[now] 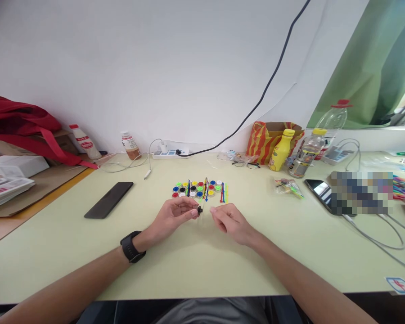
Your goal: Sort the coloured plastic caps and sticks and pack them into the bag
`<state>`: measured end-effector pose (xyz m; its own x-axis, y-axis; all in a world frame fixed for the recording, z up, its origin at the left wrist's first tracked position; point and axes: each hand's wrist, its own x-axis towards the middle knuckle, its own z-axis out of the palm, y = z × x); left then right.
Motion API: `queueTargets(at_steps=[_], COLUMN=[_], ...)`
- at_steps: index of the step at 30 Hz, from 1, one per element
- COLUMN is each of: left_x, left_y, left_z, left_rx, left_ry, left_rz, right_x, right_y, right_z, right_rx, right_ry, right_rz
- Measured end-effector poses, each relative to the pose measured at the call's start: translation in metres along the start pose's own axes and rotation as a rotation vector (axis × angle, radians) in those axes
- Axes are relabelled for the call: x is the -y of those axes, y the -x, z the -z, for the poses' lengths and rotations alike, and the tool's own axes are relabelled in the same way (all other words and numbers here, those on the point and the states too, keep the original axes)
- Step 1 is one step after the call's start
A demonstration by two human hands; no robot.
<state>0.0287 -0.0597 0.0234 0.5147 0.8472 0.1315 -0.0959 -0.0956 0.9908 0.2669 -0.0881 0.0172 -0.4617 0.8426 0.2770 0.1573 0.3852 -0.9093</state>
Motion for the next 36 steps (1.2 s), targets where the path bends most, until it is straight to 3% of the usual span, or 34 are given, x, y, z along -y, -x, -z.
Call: queueTargets(at_steps=[5, 10, 23, 32, 34, 36], left_x=[-0.001, -0.001, -0.002, -0.003, -0.002, -0.001], left_y=[0.000, 0.000, 0.001, 0.001, 0.001, 0.000], left_z=[-0.001, -0.001, -0.005, -0.003, -0.002, -0.002], left_rx=[-0.010, -0.002, 0.003, -0.068, -0.071, -0.072], left_ry=[0.009, -0.020, -0.022, -0.058, -0.059, -0.061], left_rz=[-0.002, -0.019, -0.027, -0.038, -0.047, -0.057], right_x=[0.002, 0.007, 0.002, -0.004, -0.001, 0.002], right_y=[-0.003, -0.005, -0.006, -0.007, -0.007, -0.006], right_z=[-0.001, -0.007, -0.008, -0.009, -0.007, -0.004], right_rx=[-0.173, -0.158, -0.168, -0.222, -0.171, -0.042], right_ry=[0.000, -0.097, -0.052, -0.247, -0.265, -0.270], right_rz=[0.023, 0.011, 0.003, -0.181, -0.228, -0.268])
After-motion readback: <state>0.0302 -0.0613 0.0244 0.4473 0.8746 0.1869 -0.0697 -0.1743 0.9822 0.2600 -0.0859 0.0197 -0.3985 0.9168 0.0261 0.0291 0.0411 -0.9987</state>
